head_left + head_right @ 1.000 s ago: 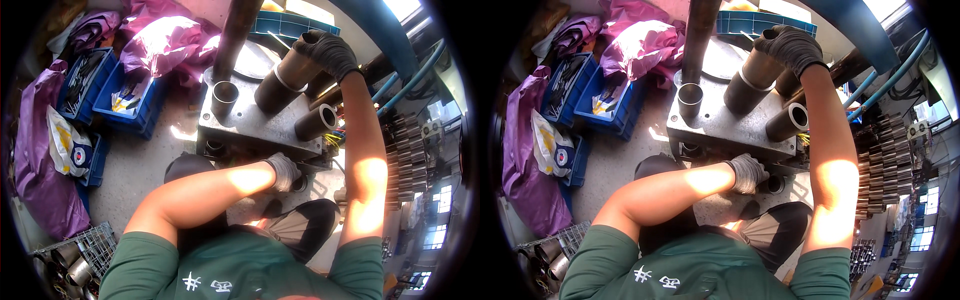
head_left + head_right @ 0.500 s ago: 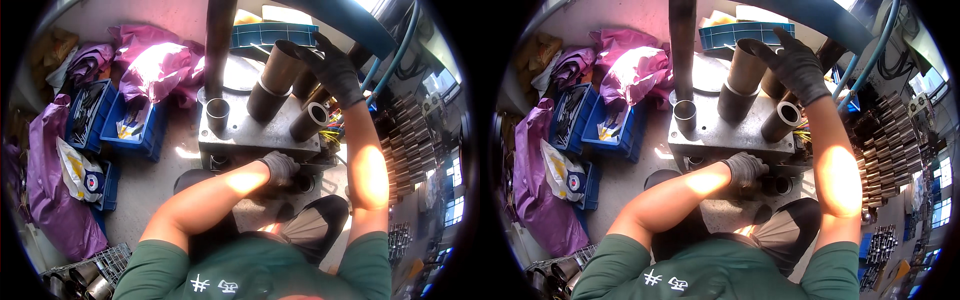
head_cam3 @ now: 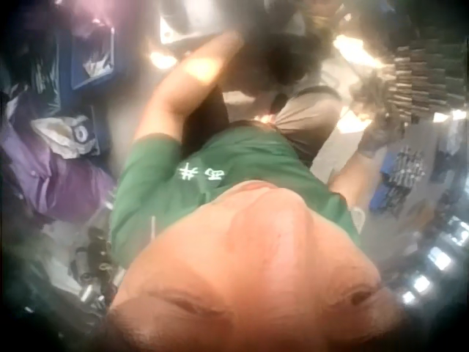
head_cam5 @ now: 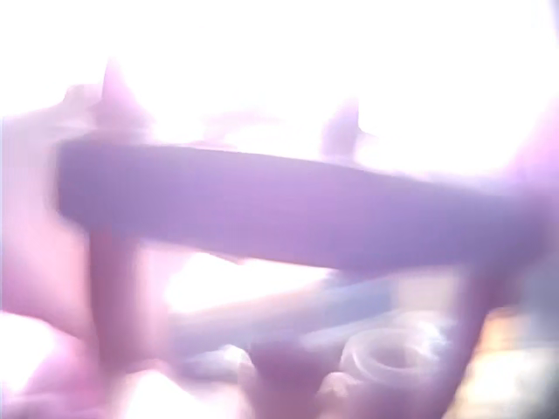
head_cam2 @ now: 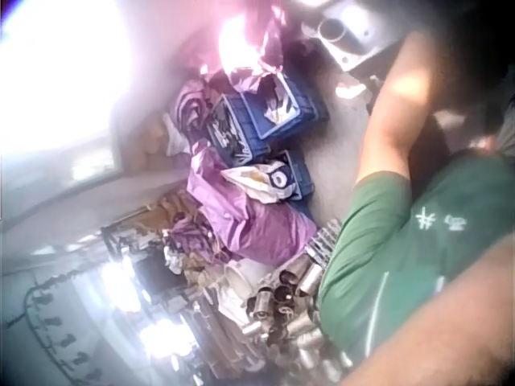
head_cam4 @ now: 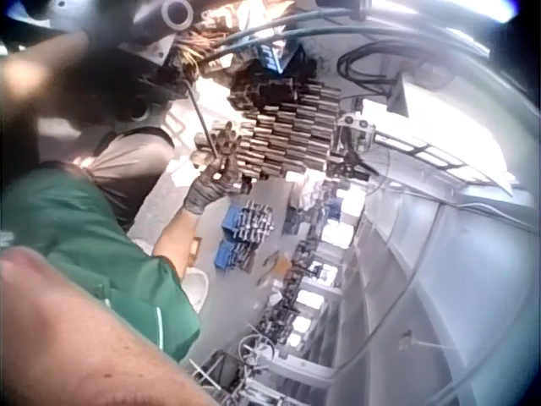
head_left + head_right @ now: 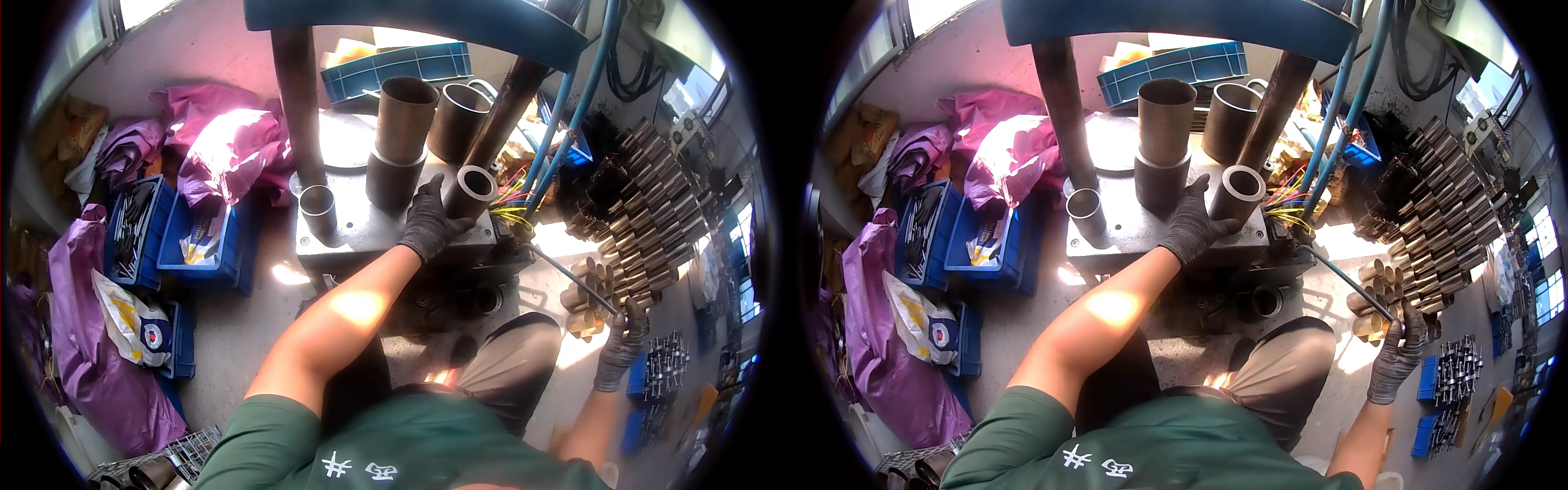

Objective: The person disassembles motor assemblies by placing each housing into a press machine, operating the lever to press out the inner stator core, and sorting the separated parts into containers by hand.

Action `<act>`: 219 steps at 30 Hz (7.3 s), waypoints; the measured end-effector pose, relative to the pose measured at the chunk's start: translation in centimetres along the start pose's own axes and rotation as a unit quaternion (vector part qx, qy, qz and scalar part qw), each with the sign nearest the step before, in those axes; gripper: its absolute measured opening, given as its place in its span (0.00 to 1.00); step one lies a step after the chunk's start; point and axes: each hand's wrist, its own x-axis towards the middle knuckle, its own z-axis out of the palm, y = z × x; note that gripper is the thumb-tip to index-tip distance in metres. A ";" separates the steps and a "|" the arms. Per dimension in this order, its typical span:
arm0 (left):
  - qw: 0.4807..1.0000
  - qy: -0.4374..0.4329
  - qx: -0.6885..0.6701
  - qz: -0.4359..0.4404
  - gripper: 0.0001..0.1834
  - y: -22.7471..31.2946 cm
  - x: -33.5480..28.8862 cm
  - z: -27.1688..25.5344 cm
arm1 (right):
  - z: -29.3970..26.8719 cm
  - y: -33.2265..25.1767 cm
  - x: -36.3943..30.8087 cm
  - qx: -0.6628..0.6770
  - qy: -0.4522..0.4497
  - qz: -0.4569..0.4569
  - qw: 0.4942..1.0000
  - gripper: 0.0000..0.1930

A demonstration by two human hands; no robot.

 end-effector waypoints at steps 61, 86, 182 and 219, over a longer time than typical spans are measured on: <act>0.951 0.200 -0.185 0.143 0.31 10.6 16.5 -16.2 | 14.4 0.5 17.1 0.262 0.333 0.139 0.895 0.08; 0.922 0.193 0.234 -0.240 0.48 -11.4 -4.4 -18.4 | 1.3 3.0 12.0 -0.008 -0.214 0.036 0.976 0.38; 0.958 0.229 -0.009 0.171 0.42 7.3 14.6 -15.4 | -1.5 -2.2 -1.6 -0.005 -0.460 0.039 0.887 0.12; 0.970 0.192 0.016 0.146 0.40 6.5 12.7 -14.8 | 7.7 -1.7 22.1 0.044 0.002 -0.090 0.995 0.16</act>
